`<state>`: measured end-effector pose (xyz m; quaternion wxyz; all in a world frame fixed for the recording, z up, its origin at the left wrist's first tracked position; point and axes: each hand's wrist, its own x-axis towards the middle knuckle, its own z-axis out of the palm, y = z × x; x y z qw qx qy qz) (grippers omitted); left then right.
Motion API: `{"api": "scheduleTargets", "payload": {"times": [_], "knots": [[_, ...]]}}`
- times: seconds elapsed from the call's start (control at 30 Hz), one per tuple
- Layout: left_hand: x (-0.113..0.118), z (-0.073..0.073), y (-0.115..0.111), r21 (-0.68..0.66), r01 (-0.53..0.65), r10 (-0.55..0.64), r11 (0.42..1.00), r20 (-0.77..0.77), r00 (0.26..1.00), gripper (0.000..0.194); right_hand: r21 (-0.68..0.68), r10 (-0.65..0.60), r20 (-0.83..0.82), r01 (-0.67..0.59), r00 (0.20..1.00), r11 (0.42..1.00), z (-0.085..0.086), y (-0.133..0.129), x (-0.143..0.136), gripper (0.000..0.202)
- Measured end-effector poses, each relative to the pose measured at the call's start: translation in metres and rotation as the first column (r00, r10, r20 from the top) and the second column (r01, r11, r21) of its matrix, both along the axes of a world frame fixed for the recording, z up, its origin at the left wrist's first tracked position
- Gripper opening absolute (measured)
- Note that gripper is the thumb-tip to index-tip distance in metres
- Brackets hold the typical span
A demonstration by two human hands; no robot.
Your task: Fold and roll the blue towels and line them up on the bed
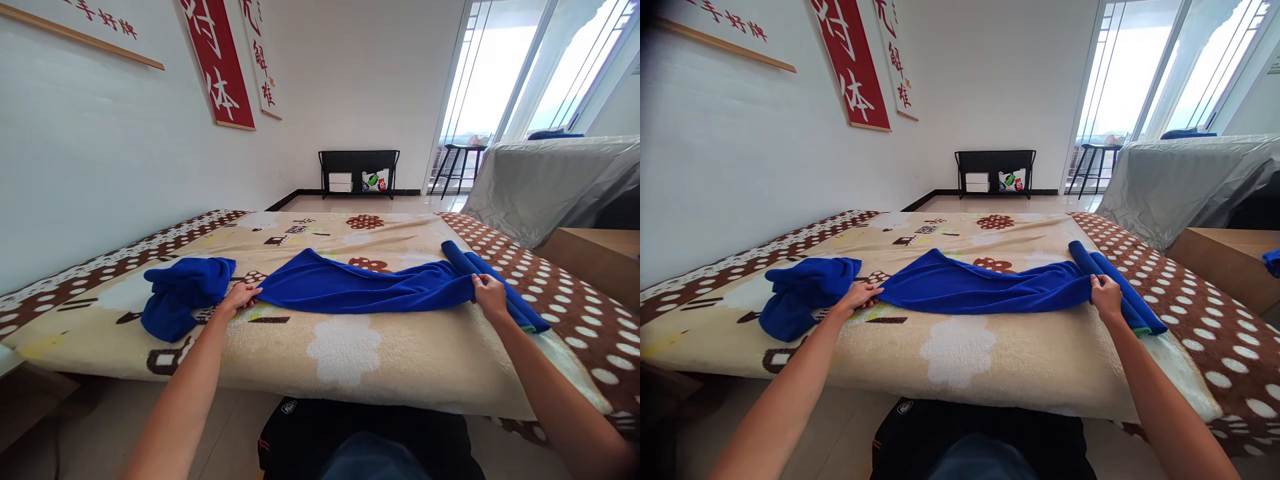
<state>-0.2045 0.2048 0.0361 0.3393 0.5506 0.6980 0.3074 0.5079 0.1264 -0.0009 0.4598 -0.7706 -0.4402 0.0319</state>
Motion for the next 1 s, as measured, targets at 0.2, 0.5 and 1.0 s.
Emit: {"api": "scheduleTargets", "payload": {"times": [0.2, 0.5, 1.0], "knots": [[0.001, 0.0005, -0.0003, 0.001, 0.001, -0.001, 1.0, -0.019, 1.0, 0.042, 0.0, -0.028, -0.126, 0.029, 0.992, 1.0, 0.0031, -0.0004, -0.0046, 0.046], [0.0029, 0.0003, -0.001, 0.007, -0.005, 0.005, 1.0, -0.021, 1.0, 0.044, -0.014, -0.033, -0.183, 0.031, 0.983, 0.999, 0.004, -0.0014, -0.0064, 0.044], [0.0016, -0.0013, -0.0001, 0.017, 0.013, -0.012, 1.0, -0.064, 0.998, 0.047, -0.036, -0.037, -0.127, 0.032, 0.991, 0.999, 0.0011, -0.0034, -0.0055, 0.045]]}}
